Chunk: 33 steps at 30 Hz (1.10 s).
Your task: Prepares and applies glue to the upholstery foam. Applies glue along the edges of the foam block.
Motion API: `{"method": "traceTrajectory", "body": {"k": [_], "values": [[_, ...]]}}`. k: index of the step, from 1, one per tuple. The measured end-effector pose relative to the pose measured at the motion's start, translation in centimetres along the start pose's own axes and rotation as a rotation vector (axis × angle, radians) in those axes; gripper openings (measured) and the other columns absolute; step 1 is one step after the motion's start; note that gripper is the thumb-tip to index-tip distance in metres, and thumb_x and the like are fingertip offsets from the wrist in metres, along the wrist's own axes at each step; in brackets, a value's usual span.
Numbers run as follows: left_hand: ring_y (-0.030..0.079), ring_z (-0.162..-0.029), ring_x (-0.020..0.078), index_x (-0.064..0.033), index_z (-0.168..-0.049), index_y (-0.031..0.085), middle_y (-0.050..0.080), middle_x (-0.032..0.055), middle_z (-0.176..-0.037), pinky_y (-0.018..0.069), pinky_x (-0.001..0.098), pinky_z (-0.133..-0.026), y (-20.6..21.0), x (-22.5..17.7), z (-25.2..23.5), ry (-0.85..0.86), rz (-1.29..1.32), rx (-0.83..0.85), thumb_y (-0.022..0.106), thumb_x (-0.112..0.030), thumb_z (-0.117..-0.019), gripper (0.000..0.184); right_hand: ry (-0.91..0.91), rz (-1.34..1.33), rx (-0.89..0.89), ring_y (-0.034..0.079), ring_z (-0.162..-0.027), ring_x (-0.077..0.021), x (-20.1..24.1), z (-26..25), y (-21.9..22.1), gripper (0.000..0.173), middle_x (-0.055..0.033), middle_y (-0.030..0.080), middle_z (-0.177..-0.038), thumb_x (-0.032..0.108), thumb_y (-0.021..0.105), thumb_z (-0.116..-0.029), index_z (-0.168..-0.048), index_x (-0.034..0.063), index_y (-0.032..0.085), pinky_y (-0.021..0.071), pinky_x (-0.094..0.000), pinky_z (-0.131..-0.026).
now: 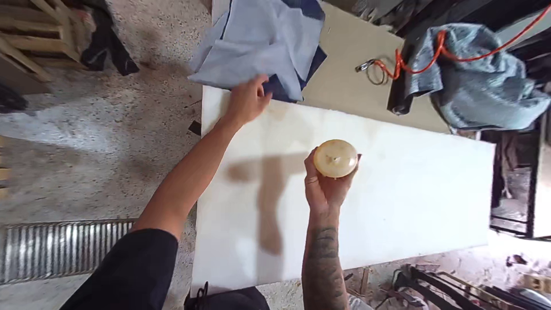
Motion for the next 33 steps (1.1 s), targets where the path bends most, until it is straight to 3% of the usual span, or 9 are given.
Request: {"method": "traceTrajectory", "body": {"k": [2, 4, 8, 12, 16, 22, 27, 30, 33], "values": [[0.065, -0.119, 0.0321, -0.0127, -0.144, 0.057, 0.071, 0.0133, -0.123, 0.0410, 0.0557, -0.112, 2.5, -0.1, 1.0, 0.064, -0.187, 0.127, 0.046, -0.045, -0.1050, 0.052, -0.045, 0.052, -0.033, 0.070, -0.105, -0.0281, -0.1, -0.8, -0.6, 0.065, -0.0161, 0.064, -0.124, 0.063, 0.044, -0.1012, -0.141, 0.0116, 0.045, 0.0618, -0.0443, -0.087], [0.064, -0.122, 0.0347, -0.0107, -0.152, 0.048, 0.071, 0.0141, -0.125, 0.0283, 0.0618, -0.119, 3.1, 0.2, 1.4, -0.048, -0.296, 0.087, 0.036, -0.049, -0.1072, 0.060, -0.115, 0.132, -0.008, 0.068, -0.109, -0.0280, -0.3, -2.3, -1.2, 0.059, -0.0145, 0.062, -0.126, 0.058, 0.047, -0.1030, -0.141, 0.0134, 0.044, 0.0599, -0.0465, -0.091], [0.040, -0.145, 0.0404, -0.0143, -0.151, 0.049, 0.056, 0.0146, -0.147, 0.0018, 0.0725, -0.120, 2.1, 0.7, 2.2, -0.230, -0.339, -0.183, 0.047, -0.041, -0.1020, 0.056, -0.344, 0.408, -0.013, 0.066, -0.109, -0.0288, -0.8, -7.6, -1.5, 0.049, -0.0141, 0.062, -0.125, 0.047, 0.050, -0.1062, -0.142, 0.0148, 0.044, 0.0591, -0.0504, -0.090], [0.026, -0.153, 0.0408, -0.0149, -0.140, 0.057, 0.041, 0.0167, -0.159, 0.0020, 0.0703, -0.121, 1.9, 0.9, 3.6, -0.330, -0.341, -0.264, 0.058, -0.032, -0.0954, 0.048, -0.524, 0.545, -0.070, 0.065, -0.116, -0.0373, -1.4, -12.6, -1.5, 0.065, -0.0205, 0.059, -0.133, 0.035, 0.065, -0.1014, -0.152, 0.0106, 0.032, 0.0585, -0.0581, -0.091], [0.026, -0.154, 0.0368, -0.0152, -0.132, 0.061, 0.040, 0.0119, -0.161, 0.0036, 0.0701, -0.121, 2.2, 1.0, 3.0, -0.349, -0.361, -0.275, 0.061, -0.025, -0.0913, 0.042, -0.794, 0.673, -0.052, 0.068, -0.107, -0.0415, -2.1, -13.9, 0.7, 0.079, -0.0255, 0.060, -0.122, 0.015, 0.081, -0.0900, -0.145, 0.0026, 0.026, 0.0628, -0.0602, -0.080], [0.028, -0.153, 0.0349, -0.0144, -0.142, 0.056, 0.041, 0.0113, -0.160, 0.0019, 0.0676, -0.122, 2.1, 1.4, 2.9, -0.348, -0.348, -0.225, 0.052, -0.040, -0.1000, 0.049, -1.317, 1.040, 0.118, 0.069, -0.110, -0.0268, -5.4, -9.1, 3.2, 0.085, -0.0209, 0.064, -0.115, 0.006, 0.095, -0.0678, -0.128, -0.0123, 0.039, 0.0621, -0.0451, -0.093], [0.020, -0.156, 0.0382, -0.0051, -0.158, 0.037, 0.028, 0.0190, -0.167, 0.0015, 0.0674, -0.123, 2.5, 1.1, 4.4, -0.294, -0.403, -0.245, 0.033, -0.060, -0.1021, 0.078, -1.260, 1.138, 0.149, 0.069, -0.110, -0.0232, -6.0, -6.3, 3.0, 0.088, -0.0191, 0.066, -0.116, 0.012, 0.099, -0.0629, -0.128, -0.0130, 0.045, 0.0602, -0.0428, -0.096], [0.012, -0.159, 0.0357, -0.0052, -0.162, 0.027, 0.018, 0.0162, -0.171, 0.0014, 0.0701, -0.122, 3.2, -0.2, 7.9, -0.264, -0.443, -0.227, 0.024, -0.064, -0.1023, 0.084, -1.133, 1.196, 0.173, 0.070, -0.109, -0.0232, -5.5, -3.5, 1.0, 0.077, -0.0142, 0.069, -0.115, 0.017, 0.097, -0.0686, -0.127, -0.0061, 0.052, 0.0625, -0.0455, -0.092], [0.004, -0.160, 0.0335, -0.0101, -0.165, 0.022, 0.010, 0.0135, -0.173, -0.0017, 0.0707, -0.122, 4.2, -1.7, 12.3, -0.274, -0.482, -0.157, 0.023, -0.066, -0.1021, 0.084, -1.162, 1.255, 0.082, 0.069, -0.104, -0.0183, -4.7, 1.5, -2.6, 0.078, -0.0099, 0.067, -0.111, 0.023, 0.098, -0.0671, -0.125, -0.0014, 0.051, 0.0618, -0.0390, -0.088]]}}
Point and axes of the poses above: each hand's wrist, its own z-axis away from the middle knuckle, its own y-axis out of the palm, x = y × z, the point moved 6 cm from there along -z, towards the middle knuckle
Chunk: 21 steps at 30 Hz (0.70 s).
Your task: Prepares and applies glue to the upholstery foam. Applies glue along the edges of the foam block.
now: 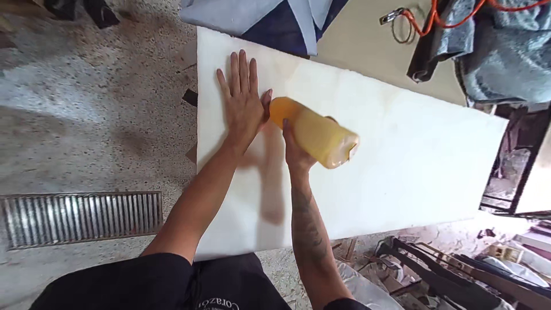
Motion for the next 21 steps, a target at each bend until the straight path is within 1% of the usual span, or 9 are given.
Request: {"method": "traceTrajectory", "body": {"k": [2, 4, 6, 8, 11, 14, 18, 20, 21], "values": [[0.001, -0.160, 0.0322, -0.0127, -0.165, 0.020, 0.007, 0.0120, -0.173, -0.0039, 0.0705, -0.122, 0.0, -0.1, 3.6, 0.013, -0.020, 0.043, 0.024, -0.067, -0.1018, 0.083, 0.022, -0.011, -0.022, 0.067, -0.104, -0.0167, 1.1, 3.0, -2.9, 0.081, -0.0097, 0.064, -0.111, 0.022, 0.097, -0.0664, -0.126, -0.0009, 0.048, 0.0609, -0.0362, -0.089], [0.002, -0.160, 0.0301, -0.0089, -0.165, 0.021, 0.008, 0.0109, -0.173, -0.0027, 0.0694, -0.122, -0.1, -0.3, 7.4, 0.020, -0.046, 0.073, 0.022, -0.063, -0.1042, 0.081, 0.058, -0.033, -0.014, 0.067, -0.100, -0.0163, 2.2, 5.6, -5.5, 0.077, -0.0086, 0.063, -0.107, 0.021, 0.097, -0.0659, -0.123, 0.0010, 0.049, 0.0610, -0.0358, -0.086], [0.004, -0.160, 0.0286, -0.0054, -0.164, 0.020, 0.009, 0.0104, -0.173, -0.0008, 0.0689, -0.122, -0.5, -0.5, 11.5, 0.022, -0.059, 0.096, 0.020, -0.056, -0.1076, 0.076, 0.097, -0.079, 0.015, 0.069, -0.095, -0.0172, 3.3, 8.2, -8.0, 0.076, -0.0086, 0.065, -0.103, 0.020, 0.097, -0.0644, -0.120, 0.0010, 0.049, 0.0623, -0.0370, -0.083], [0.002, -0.160, 0.0283, -0.0025, -0.164, 0.017, 0.006, 0.0116, -0.173, -0.0003, 0.0683, -0.123, -1.1, -0.7, 15.9, 0.029, -0.047, 0.116, 0.019, -0.050, -0.1097, 0.072, 0.151, -0.085, 0.058, 0.070, -0.094, -0.0164, 4.4, 11.0, -10.5, 0.074, -0.0073, 0.066, -0.101, 0.021, 0.097, -0.0640, -0.118, 0.0026, 0.049, 0.0627, -0.0364, -0.082], [-0.003, -0.160, 0.0289, 0.0009, -0.163, 0.011, 0.000, 0.0138, -0.173, -0.0026, 0.0683, -0.123, -1.8, -0.6, 22.3, 0.053, -0.030, 0.158, 0.018, -0.044, -0.1108, 0.069, 0.209, -0.093, 0.087, 0.070, -0.095, -0.0170, 5.8, 15.3, -14.3, 0.072, -0.0071, 0.067, -0.101, 0.020, 0.097, -0.0643, -0.116, 0.0032, 0.051, 0.0624, -0.0372, -0.083], [0.000, -0.160, 0.0308, 0.0023, -0.163, 0.013, 0.003, 0.0174, -0.173, 0.0010, 0.0700, -0.122, -2.5, -0.4, 28.8, 0.095, -0.083, 0.168, 0.018, -0.046, -0.1105, 0.071, 0.253, -0.153, 0.099, 0.073, -0.098, -0.0208, 7.5, 19.5, -17.9, 0.069, -0.0089, 0.070, -0.103, 0.016, 0.097, -0.0644, -0.114, 0.0043, 0.051, 0.0640, -0.0419, -0.086], [-0.001, -0.160, 0.0304, 0.0005, -0.163, 0.012, 0.003, 0.0163, -0.173, 0.0013, 0.0714, -0.121, -3.2, -0.1, 36.8, 0.132, -0.136, 0.221, 0.018, -0.048, -0.1104, 0.072, 0.287, -0.181, 0.062, 0.073, -0.099, -0.0246, 9.5, 25.0, -22.7, 0.066, -0.0112, 0.070, -0.103, 0.014, 0.097, -0.0639, -0.112, 0.0031, 0.053, 0.0639, -0.0457, -0.087], [-0.002, -0.160, 0.0299, -0.0002, -0.164, 0.012, 0.002, 0.0155, -0.173, -0.0005, 0.0721, -0.121, -3.4, 0.0, 39.6, 0.151, -0.126, 0.219, 0.019, -0.049, -0.1095, 0.073, 0.262, -0.215, 0.026, 0.072, -0.100, -0.0224, 10.8, 27.4, -24.7, 0.068, -0.0095, 0.069, -0.105, 0.012, 0.096, -0.0642, -0.114, 0.0053, 0.051, 0.0640, -0.0439, -0.088], [0.000, -0.160, 0.0307, -0.0007, -0.164, 0.014, 0.004, 0.0153, -0.173, -0.0012, 0.0731, -0.121, -3.5, 0.0, 40.6, 0.153, -0.122, 0.200, 0.020, -0.049, -0.1090, 0.073, 0.228, -0.226, 0.008, 0.071, -0.102, -0.0193, 11.5, 28.4, -25.5, 0.069, -0.0070, 0.068, -0.107, 0.011, 0.095, -0.0651, -0.116, 0.0077, 0.049, 0.0634, -0.0409, -0.089]]}}
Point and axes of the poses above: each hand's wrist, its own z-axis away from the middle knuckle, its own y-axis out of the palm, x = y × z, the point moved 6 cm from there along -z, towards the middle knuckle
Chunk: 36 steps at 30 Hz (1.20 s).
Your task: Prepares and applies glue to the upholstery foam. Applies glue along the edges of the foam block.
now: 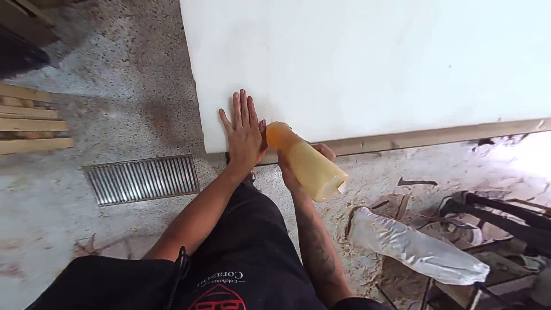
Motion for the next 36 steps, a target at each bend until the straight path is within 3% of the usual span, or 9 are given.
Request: {"method": "traceTrajectory", "body": {"k": [6, 10, 13, 17, 22, 27, 29, 31, 36], "values": [[0.003, -0.160, 0.0313, -0.0016, -0.163, 0.023, 0.010, 0.0161, -0.172, -0.0001, 0.0688, -0.123, 0.4, -0.3, 1.4, 0.057, -0.066, -0.109, 0.021, -0.045, -0.1080, 0.070, 0.031, 0.028, -0.192, 0.071, -0.102, -0.0179, -0.5, 7.7, -2.9, 0.074, -0.0082, 0.070, -0.109, 0.013, 0.096, -0.0653, -0.122, 0.0004, 0.051, 0.0625, -0.0408, -0.090], [0.002, -0.160, 0.0296, -0.0022, -0.163, 0.021, 0.009, 0.0140, -0.173, 0.0011, 0.0667, -0.125, 1.0, -0.5, 1.3, 0.096, -0.099, -0.119, 0.020, -0.045, -0.1090, 0.069, 0.455, -0.314, -0.586, 0.072, -0.097, -0.0289, -7.0, 12.3, -2.4, 0.060, -0.0181, 0.071, -0.106, 0.006, 0.085, -0.0806, -0.127, -0.0067, 0.050, 0.0638, -0.0513, -0.083], [0.004, -0.160, 0.0279, -0.0047, -0.163, 0.022, 0.012, 0.0109, -0.173, 0.0010, 0.0646, -0.125, 1.0, -0.1, 0.8, 0.123, -0.087, -0.121, 0.021, -0.046, -0.1089, 0.068, 0.824, -0.673, -0.726, 0.069, -0.103, -0.0327, -11.6, 14.9, -3.0, 0.048, -0.0191, 0.065, -0.118, 0.030, 0.063, -0.1024, -0.139, 0.0041, 0.046, 0.0605, -0.0546, -0.085], [0.006, -0.160, 0.0241, -0.0058, -0.164, 0.020, 0.012, 0.0088, -0.173, 0.0011, 0.0615, -0.126, 0.8, 0.1, 0.7, 0.180, -0.032, -0.109, 0.023, -0.045, -0.1095, 0.067, 1.031, -1.095, -0.723, 0.067, -0.108, -0.0299, -12.0, 17.4, -6.8, 0.053, -0.0144, 0.063, -0.125, 0.055, 0.046, -0.1047, -0.140, 0.0154, 0.045, 0.0599, -0.0504, -0.088], [0.008, -0.160, 0.0225, -0.0099, -0.165, 0.020, 0.013, 0.0077, -0.173, 0.0027, 0.0633, -0.125, 0.4, -0.2, 1.7, 0.353, -0.039, -0.123, 0.023, -0.046, -0.1096, 0.066, 0.971, -1.522, -0.735, 0.069, -0.092, -0.0239, -13.4, 26.2, -16.8, 0.077, -0.0151, 0.068, -0.108, 0.073, 0.028, -0.0984, -0.128, 0.0074, 0.054, 0.0609, -0.0362, -0.076], [0.015, -0.159, 0.0295, -0.0009, -0.162, 0.023, 0.021, 0.0176, -0.169, 0.0081, 0.0609, -0.128, 2.0, 3.0, 13.7, 0.543, 0.067, 0.062, 0.036, -0.039, -0.1085, 0.067, 0.883, -1.076, -1.029, 0.069, -0.100, -0.0171, -13.3, 41.9, -32.1, 0.053, -0.0080, 0.067, -0.118, 0.054, 0.026, -0.1070, -0.138, 0.0152, 0.045, 0.0610, -0.0329, -0.082], [0.044, -0.146, 0.0225, -0.0047, -0.154, 0.044, 0.050, 0.0111, -0.154, 0.0325, 0.0474, -0.125, 3.5, 5.7, 18.9, 0.397, 0.198, 0.160, 0.055, -0.037, -0.1034, 0.061, 0.852, -0.600, -1.036, 0.066, -0.107, -0.0162, -8.7, 46.4, -35.9, 0.033, -0.0089, 0.064, -0.121, 0.020, 0.041, -0.1094, -0.141, 0.0095, 0.040, 0.0596, -0.0343, -0.090], [0.067, -0.104, 0.0162, -0.0073, -0.154, 0.045, 0.071, 0.0069, -0.115, 0.0561, 0.0368, -0.095, 4.9, 7.9, 20.3, 0.168, 0.237, 0.267, 0.066, -0.043, -0.0971, 0.071, 0.837, -0.333, -1.089, 0.067, -0.109, -0.0188, -5.0, 51.1, -38.2, 0.037, -0.0120, 0.064, -0.122, 0.016, 0.044, -0.1090, -0.144, 0.0043, 0.039, 0.0603, -0.0381, -0.093], [0.069, -0.077, 0.0261, -0.0253, -0.167, 0.004, 0.070, 0.0095, -0.081, 0.0588, 0.0517, -0.080, 6.4, 7.0, 14.3, -0.009, 0.018, 0.621, 0.070, -0.068, -0.0863, 0.112, 0.967, -0.719, -1.435, 0.068, -0.101, -0.0135, -1.8, 56.6, -37.9, 0.059, -0.0039, 0.066, -0.117, 0.060, 0.017, -0.1052, -0.137, 0.0185, 0.046, 0.0605, -0.0336, -0.082]]}}
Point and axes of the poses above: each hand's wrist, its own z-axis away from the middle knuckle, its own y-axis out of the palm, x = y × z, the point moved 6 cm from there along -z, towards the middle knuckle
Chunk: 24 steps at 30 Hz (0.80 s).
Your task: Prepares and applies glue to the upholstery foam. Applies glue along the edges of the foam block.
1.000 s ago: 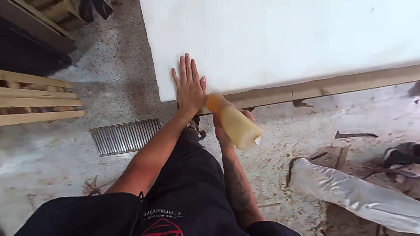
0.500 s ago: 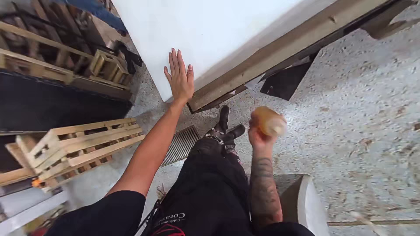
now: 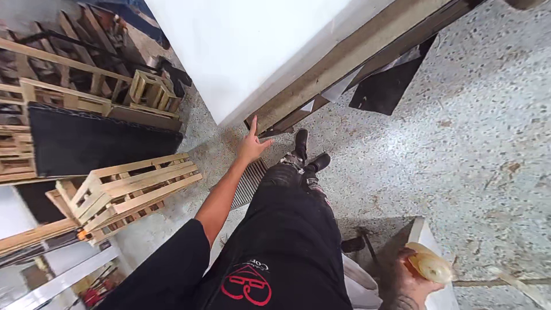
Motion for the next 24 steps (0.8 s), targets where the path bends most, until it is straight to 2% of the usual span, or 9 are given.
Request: {"method": "traceTrajectory", "body": {"k": [4, 6, 9, 13, 16, 19, 21, 23, 24], "values": [[0.071, -0.085, 0.0319, -0.0176, -0.165, -0.012, 0.072, 0.0160, -0.090, 0.0577, 0.0566, -0.085, 0.3, -0.6, -3.0, -0.090, -0.029, 0.067, 0.076, -0.073, -0.0761, 0.136, 0.211, -0.055, 0.025, 0.069, -0.094, -0.0142, -2.1, -0.2, 1.4, 0.063, -0.0057, 0.067, -0.109, 0.067, 0.025, -0.1005, -0.128, 0.0164, 0.051, 0.0604, -0.0295, -0.075], [0.066, -0.062, 0.0209, -0.0201, -0.165, -0.012, 0.067, 0.0106, -0.078, 0.0604, 0.0416, -0.064, 1.0, -0.7, -3.3, -0.055, 0.149, 0.131, 0.079, -0.063, -0.0807, 0.131, 0.326, -0.078, 0.102, 0.071, -0.089, -0.0158, -3.4, -1.5, 2.6, 0.067, -0.0083, 0.069, -0.106, 0.070, 0.033, -0.0975, -0.126, 0.0139, 0.054, 0.0611, -0.0285, -0.069], [0.059, -0.053, 0.0181, -0.0313, -0.165, 0.023, 0.068, 0.0128, -0.075, 0.0555, 0.0370, -0.055, 1.6, -3.9, 0.6, 0.146, 0.302, 0.423, 0.074, -0.047, -0.0927, 0.090, 0.433, -0.043, 0.232, 0.073, -0.087, -0.0178, -4.4, -2.1, 6.3, 0.070, -0.0111, 0.071, -0.107, 0.072, 0.038, -0.0959, -0.128, 0.0122, 0.055, 0.0618, -0.0284, -0.065], [0.056, -0.047, 0.0132, -0.0212, -0.161, 0.036, 0.065, 0.0082, -0.069, 0.0499, 0.0285, -0.045, 8.6, -8.4, 6.3, 0.233, 0.632, 0.834, 0.060, -0.022, -0.1037, 0.062, 0.442, -0.044, 0.301, 0.073, -0.086, -0.0164, -4.4, -1.4, 10.7, 0.071, -0.0099, 0.070, -0.107, 0.073, 0.040, -0.0953, -0.130, 0.0125, 0.054, 0.0613, -0.0270, -0.063], [0.067, -0.101, 0.0209, -0.0086, -0.155, 0.039, 0.066, 0.0143, -0.123, 0.0573, 0.0385, -0.088, 14.4, -7.0, 1.9, -0.052, 1.213, 0.570, 0.022, -0.037, -0.1133, 0.053, 0.433, -0.101, 0.330, 0.072, -0.086, -0.0167, -3.8, -0.6, 12.5, 0.073, -0.0102, 0.070, -0.109, 0.074, 0.038, -0.0950, -0.131, 0.0124, 0.053, 0.0611, -0.0265, -0.062], [0.043, -0.143, 0.0393, -0.0220, -0.163, 0.014, 0.032, 0.0193, -0.163, 0.0410, 0.0576, -0.113, 16.0, -7.3, -6.8, 0.007, 2.023, 0.247, -0.004, -0.065, -0.1002, 0.078, 0.407, -0.205, 0.337, 0.072, -0.086, -0.0221, -3.2, -0.1, 12.9, 0.073, -0.0165, 0.069, -0.109, 0.071, 0.039, -0.0970, -0.128, 0.0065, 0.055, 0.0618, -0.0300, -0.066], [0.028, -0.153, 0.0380, -0.0136, -0.157, 0.029, 0.030, 0.0161, -0.164, 0.0246, 0.0629, -0.122, 16.4, -8.5, -10.6, 0.152, 2.344, 0.134, 0.013, -0.065, -0.1004, 0.078, 0.357, -0.154, 0.305, 0.072, -0.088, -0.0233, -1.9, 0.5, 12.8, 0.071, -0.0182, 0.069, -0.109, 0.067, 0.036, -0.1005, -0.128, 0.0048, 0.055, 0.0618, -0.0313, -0.070], [0.045, -0.141, 0.0411, -0.0043, -0.139, 0.051, 0.053, 0.0207, -0.146, 0.0278, 0.0649, -0.121, 14.9, -10.1, -12.2, 0.217, 2.464, 0.112, 0.042, -0.048, -0.1001, 0.060, 0.372, -0.085, 0.287, 0.072, -0.090, -0.0240, -0.6, 0.3, 14.1, 0.072, -0.0185, 0.069, -0.109, 0.070, 0.039, -0.0987, -0.129, 0.0060, 0.055, 0.0622, -0.0317, -0.070], [0.049, -0.137, 0.0405, -0.0044, -0.138, 0.052, 0.057, 0.0204, -0.142, 0.0303, 0.0642, -0.120, 13.8, -11.0, -12.2, 0.259, 2.460, 0.143, 0.042, -0.044, -0.1009, 0.056, 0.376, -0.045, 0.283, 0.072, -0.088, -0.0236, 0.2, -0.1, 15.2, 0.073, -0.0180, 0.070, -0.108, 0.071, 0.040, -0.0973, -0.128, 0.0071, 0.056, 0.0616, -0.0315, -0.068]]}}
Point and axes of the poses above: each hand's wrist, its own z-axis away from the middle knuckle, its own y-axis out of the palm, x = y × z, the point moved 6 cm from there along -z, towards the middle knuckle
